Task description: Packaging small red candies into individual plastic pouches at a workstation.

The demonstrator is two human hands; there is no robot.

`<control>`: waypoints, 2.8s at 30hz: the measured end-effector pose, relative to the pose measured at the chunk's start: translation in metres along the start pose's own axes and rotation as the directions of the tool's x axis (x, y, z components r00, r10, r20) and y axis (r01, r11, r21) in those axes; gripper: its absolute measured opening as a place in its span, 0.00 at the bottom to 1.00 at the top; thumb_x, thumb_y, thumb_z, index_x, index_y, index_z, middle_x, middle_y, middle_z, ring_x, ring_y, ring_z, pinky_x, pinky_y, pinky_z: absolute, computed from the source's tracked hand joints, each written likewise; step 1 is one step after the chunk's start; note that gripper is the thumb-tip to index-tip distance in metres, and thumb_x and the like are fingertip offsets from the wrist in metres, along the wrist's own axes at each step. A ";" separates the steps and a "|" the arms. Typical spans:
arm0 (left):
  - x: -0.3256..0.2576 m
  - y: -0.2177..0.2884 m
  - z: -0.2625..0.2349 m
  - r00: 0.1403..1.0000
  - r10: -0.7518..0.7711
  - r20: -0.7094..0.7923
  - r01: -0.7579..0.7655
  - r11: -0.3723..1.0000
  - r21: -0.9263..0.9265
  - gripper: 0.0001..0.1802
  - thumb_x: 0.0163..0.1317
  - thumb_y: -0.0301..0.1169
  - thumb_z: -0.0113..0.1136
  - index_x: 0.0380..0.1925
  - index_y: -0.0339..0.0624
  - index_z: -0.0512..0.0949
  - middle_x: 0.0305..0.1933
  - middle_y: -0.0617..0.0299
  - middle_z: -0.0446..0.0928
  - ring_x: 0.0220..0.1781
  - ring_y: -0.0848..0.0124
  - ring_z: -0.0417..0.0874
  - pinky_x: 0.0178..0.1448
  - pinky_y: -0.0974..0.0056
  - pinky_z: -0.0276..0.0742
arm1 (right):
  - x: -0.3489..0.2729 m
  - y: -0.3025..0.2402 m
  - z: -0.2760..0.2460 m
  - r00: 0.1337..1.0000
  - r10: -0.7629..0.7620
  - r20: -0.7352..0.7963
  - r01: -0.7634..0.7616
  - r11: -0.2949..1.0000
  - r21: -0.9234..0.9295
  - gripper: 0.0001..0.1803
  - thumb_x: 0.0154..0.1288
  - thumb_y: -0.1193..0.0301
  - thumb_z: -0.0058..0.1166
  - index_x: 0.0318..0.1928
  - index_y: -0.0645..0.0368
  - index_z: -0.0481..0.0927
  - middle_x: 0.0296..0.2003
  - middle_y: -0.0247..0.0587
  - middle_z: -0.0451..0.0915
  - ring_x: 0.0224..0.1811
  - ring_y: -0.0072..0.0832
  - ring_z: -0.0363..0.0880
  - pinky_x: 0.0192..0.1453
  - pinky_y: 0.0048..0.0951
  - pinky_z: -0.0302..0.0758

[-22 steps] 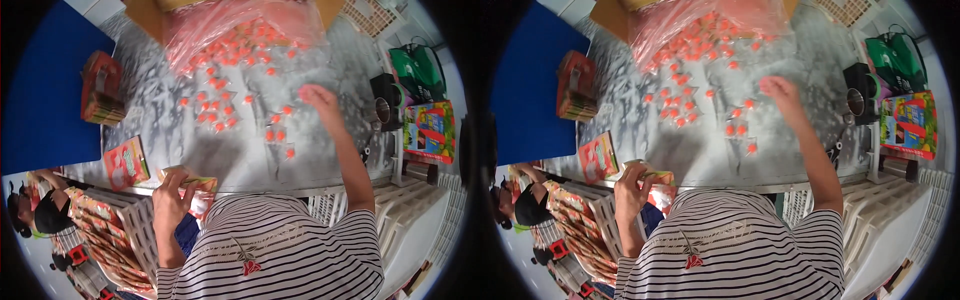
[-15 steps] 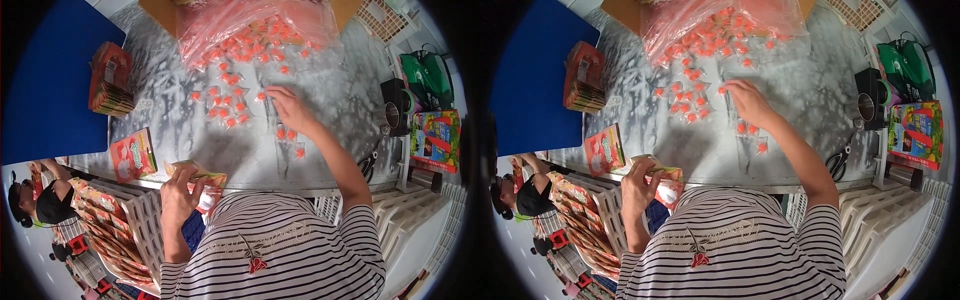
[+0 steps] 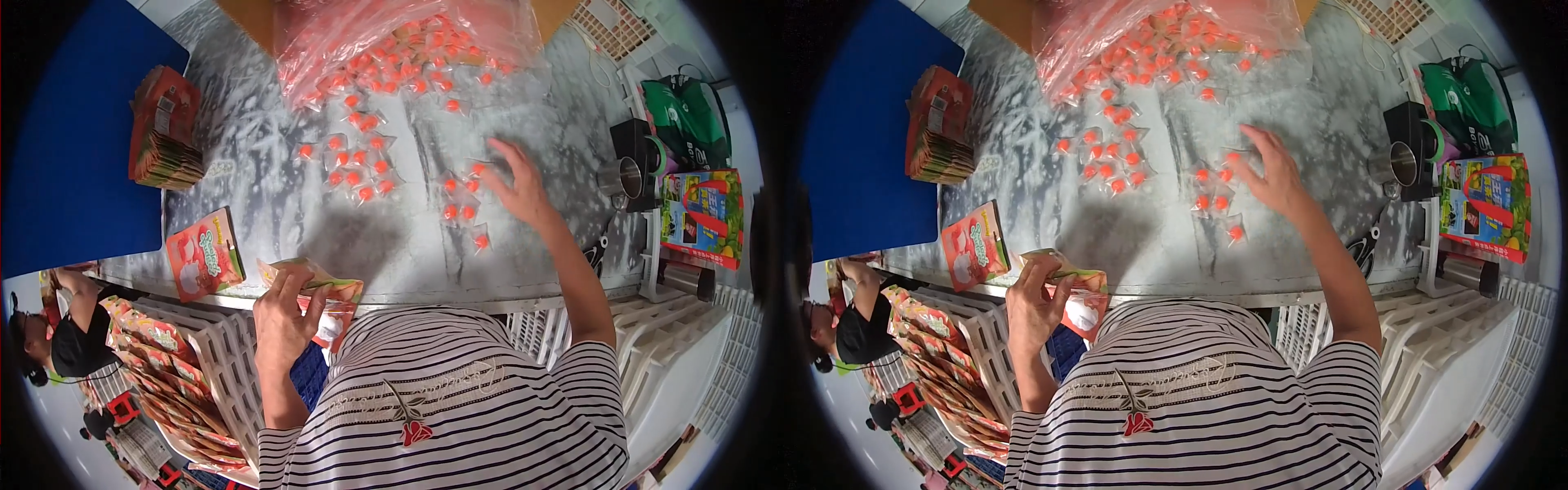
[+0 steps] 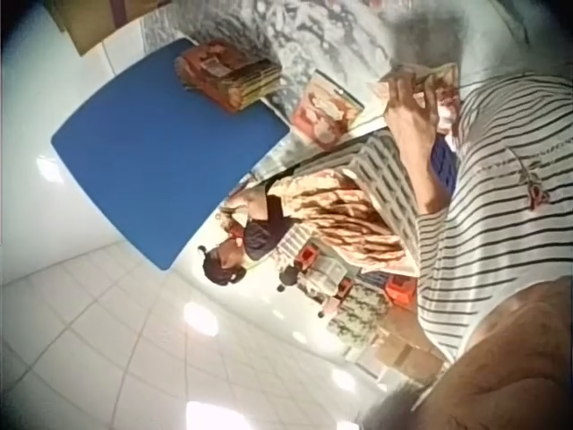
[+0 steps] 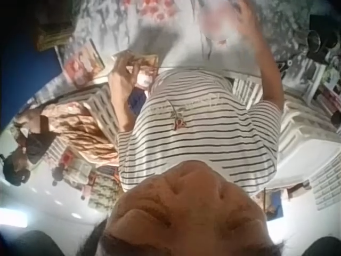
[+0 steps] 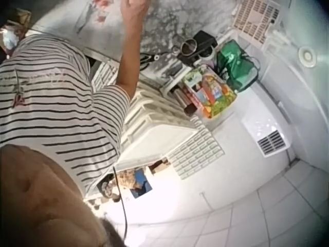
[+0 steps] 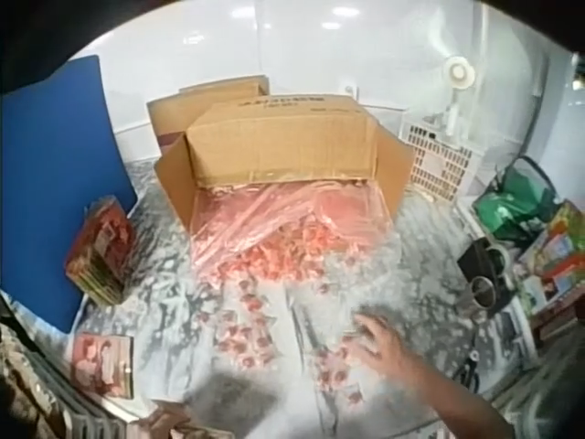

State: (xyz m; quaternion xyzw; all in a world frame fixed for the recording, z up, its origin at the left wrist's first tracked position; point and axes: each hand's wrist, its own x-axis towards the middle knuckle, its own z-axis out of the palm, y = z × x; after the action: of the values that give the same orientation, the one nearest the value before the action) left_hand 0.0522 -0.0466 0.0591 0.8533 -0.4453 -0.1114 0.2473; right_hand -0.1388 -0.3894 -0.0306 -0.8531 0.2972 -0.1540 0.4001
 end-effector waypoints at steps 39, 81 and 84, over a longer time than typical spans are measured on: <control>0.011 0.024 -0.012 0.996 0.085 -0.021 -0.086 0.996 -0.025 0.13 0.54 0.28 0.68 0.37 0.36 0.77 0.40 0.54 0.80 0.26 0.63 0.82 0.29 0.65 0.76 | -0.065 0.023 0.053 0.885 -0.446 0.130 0.459 0.795 -0.397 0.17 0.54 0.61 0.66 0.43 0.53 0.81 0.54 0.42 0.71 0.53 0.40 0.68 0.68 0.53 0.57; 0.026 0.021 0.026 0.949 0.293 0.120 -0.282 0.954 -0.098 0.11 0.56 0.33 0.64 0.34 0.37 0.76 0.42 0.50 0.78 0.34 0.53 0.82 0.38 0.55 0.78 | -0.032 -0.102 0.048 0.917 0.212 0.339 -0.396 0.588 0.705 0.07 0.62 0.70 0.61 0.37 0.60 0.81 0.33 0.37 0.84 0.21 0.12 0.70 0.16 0.18 0.62; 0.026 0.024 0.030 0.947 0.311 0.076 -0.299 0.945 -0.134 0.12 0.57 0.33 0.64 0.35 0.36 0.76 0.42 0.48 0.78 0.36 0.50 0.82 0.39 0.52 0.78 | -0.029 -0.144 0.064 0.877 -0.022 0.481 -0.350 0.658 0.667 0.07 0.61 0.71 0.61 0.37 0.61 0.80 0.28 0.30 0.81 0.24 0.11 0.72 0.18 0.18 0.63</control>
State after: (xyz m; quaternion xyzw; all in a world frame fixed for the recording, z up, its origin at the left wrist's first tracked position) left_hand 0.0378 -0.0889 0.0471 0.7511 -0.5759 -0.1397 0.2910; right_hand -0.0737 -0.2612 0.0391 -0.5979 0.1870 -0.0217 0.7792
